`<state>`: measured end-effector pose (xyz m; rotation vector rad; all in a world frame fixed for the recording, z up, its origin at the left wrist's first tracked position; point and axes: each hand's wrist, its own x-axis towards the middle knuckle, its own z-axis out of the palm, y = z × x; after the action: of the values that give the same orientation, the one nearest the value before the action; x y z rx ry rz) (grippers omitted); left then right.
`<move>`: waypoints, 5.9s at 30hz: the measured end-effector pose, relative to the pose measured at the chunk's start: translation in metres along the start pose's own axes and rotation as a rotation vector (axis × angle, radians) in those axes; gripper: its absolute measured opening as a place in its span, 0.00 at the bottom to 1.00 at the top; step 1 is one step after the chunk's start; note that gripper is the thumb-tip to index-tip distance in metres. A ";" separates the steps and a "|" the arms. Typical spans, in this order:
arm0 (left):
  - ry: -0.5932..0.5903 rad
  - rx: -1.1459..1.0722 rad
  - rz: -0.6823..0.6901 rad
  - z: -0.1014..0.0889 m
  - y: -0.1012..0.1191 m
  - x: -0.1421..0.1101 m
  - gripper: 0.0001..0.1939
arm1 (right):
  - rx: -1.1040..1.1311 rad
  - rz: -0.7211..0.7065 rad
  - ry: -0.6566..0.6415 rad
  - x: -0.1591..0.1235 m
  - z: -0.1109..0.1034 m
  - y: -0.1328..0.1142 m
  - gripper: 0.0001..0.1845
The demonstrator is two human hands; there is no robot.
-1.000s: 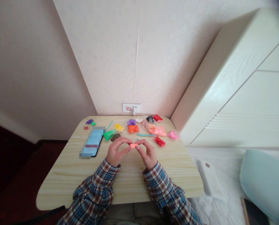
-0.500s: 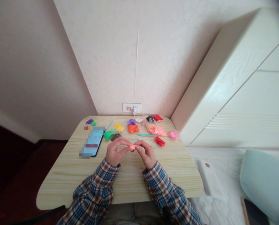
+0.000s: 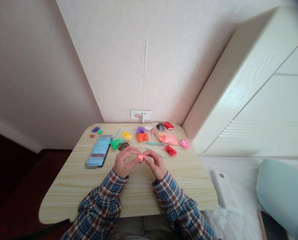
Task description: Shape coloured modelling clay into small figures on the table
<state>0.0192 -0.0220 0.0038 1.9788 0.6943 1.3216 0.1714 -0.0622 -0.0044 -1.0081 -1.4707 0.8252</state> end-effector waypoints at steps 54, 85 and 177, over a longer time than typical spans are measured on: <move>-0.048 -0.092 -0.029 0.001 -0.006 -0.001 0.06 | -0.140 -0.077 0.104 -0.003 0.002 -0.004 0.07; -0.063 -0.128 -0.063 0.001 -0.004 -0.001 0.06 | -0.370 -0.273 0.144 -0.007 0.000 -0.005 0.05; -0.329 -0.834 -0.820 0.009 -0.022 -0.004 0.15 | -0.632 -0.487 0.113 -0.009 0.002 -0.001 0.08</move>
<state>0.0246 -0.0131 -0.0180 1.0055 0.5590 0.5920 0.1697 -0.0711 -0.0069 -1.0533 -1.8185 -0.0605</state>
